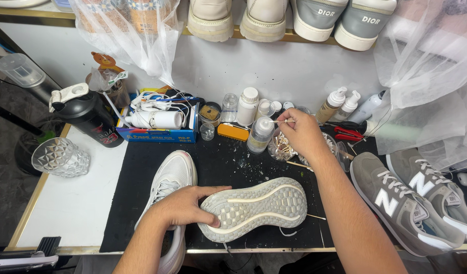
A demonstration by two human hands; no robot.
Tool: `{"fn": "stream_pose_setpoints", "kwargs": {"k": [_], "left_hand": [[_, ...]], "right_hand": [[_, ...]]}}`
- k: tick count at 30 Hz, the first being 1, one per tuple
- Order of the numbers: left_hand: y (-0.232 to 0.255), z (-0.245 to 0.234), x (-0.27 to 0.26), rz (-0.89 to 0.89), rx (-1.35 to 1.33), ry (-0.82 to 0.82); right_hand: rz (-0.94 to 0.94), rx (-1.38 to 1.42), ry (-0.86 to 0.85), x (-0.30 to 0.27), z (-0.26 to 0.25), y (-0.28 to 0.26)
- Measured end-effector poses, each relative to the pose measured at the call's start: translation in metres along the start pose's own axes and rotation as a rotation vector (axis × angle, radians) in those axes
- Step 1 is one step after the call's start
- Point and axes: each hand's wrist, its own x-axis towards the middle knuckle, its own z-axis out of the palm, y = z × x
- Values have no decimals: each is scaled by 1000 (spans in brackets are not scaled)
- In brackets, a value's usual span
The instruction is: The person cleans the sole of a white sneaker using a cotton swab. They hold the shoe with their left hand and meticulously rub the textured bottom with the swab in their right hand, occasionally dipping it into a small container of liquid. The person works on the shoe's sole for the duration of the clip.
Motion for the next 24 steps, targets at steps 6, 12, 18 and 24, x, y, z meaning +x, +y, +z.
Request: {"fn": "stream_pose_setpoints", "kwargs": {"k": [6, 12, 18, 24], "left_hand": [[-1, 0, 0, 5, 5, 2], [-1, 2, 3, -4, -20, 3], [-4, -1, -3, 117, -14, 16], [-5, 0, -8, 172, 26, 35]], "right_hand": [[-41, -110, 49, -3, 0, -5], [-135, -93, 97, -4, 4, 5], [-348, 324, 70, -32, 21, 7], [-393, 820, -200, -98, 66, -1]]}}
